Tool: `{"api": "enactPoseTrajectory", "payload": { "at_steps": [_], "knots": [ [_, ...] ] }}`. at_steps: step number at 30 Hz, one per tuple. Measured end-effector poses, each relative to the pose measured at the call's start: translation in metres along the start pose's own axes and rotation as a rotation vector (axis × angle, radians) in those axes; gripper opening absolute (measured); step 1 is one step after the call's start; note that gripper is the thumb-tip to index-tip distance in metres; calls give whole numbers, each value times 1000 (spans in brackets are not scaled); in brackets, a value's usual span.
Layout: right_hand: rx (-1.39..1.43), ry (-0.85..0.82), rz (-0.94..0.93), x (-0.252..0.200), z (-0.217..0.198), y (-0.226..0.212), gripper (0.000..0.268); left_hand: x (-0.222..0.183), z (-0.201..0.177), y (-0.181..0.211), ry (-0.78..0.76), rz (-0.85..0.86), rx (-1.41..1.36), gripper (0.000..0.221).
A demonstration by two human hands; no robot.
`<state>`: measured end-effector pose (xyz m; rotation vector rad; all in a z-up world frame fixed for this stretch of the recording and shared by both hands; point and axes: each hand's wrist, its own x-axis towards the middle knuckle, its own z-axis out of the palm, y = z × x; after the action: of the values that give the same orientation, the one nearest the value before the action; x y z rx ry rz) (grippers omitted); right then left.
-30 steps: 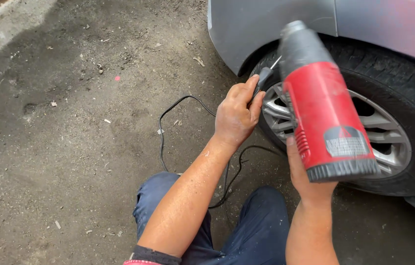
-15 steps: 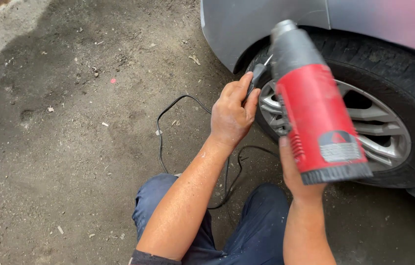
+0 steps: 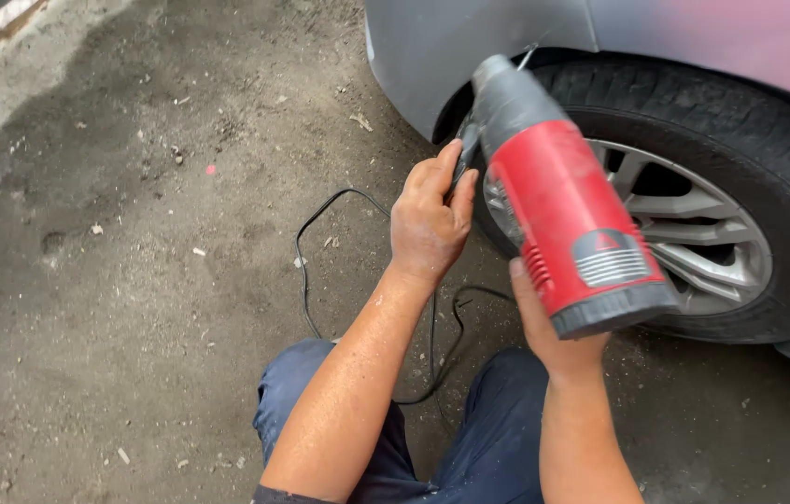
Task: Repairing and realigning a car bumper panel using a screwdriver and a heat gun.
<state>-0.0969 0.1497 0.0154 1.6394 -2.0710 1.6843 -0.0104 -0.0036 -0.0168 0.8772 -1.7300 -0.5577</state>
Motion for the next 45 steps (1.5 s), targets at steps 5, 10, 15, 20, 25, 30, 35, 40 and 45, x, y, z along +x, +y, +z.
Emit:
{"api": "enactPoseTrajectory", "payload": {
  "at_steps": [5, 10, 15, 20, 25, 30, 35, 40, 45],
  "knots": [
    [-55, 44, 122, -17, -1, 7, 31, 1, 1, -1, 9, 33, 9, 33],
    [49, 90, 226, -23, -1, 19, 32, -2, 3, 1, 5, 3, 11, 33],
    [144, 51, 170, -21, 0, 16, 36, 2, -1, 0, -8, 26, 34, 33],
    [147, 130, 272, -31, -2, 19, 13, 1, 0, 1, -29, -11, 43, 32],
    [236, 85, 261, -29, -7, 19, 21, 1, -3, 1, -55, -30, 44, 34],
    [235, 136, 226, -27, -3, 16, 18, 3, -1, 1, -23, 19, 64, 33],
    [367, 88, 370, -12, -2, 18, 30, 1, -1, 2, -26, -11, 46, 33],
    [180, 104, 226, -14, -3, 12, 34, 2, 1, 3, -12, 8, 52, 33],
    [231, 90, 236, -24, -6, 23, 21, -1, 2, 4, -33, -19, 65, 33]
  ]
}}
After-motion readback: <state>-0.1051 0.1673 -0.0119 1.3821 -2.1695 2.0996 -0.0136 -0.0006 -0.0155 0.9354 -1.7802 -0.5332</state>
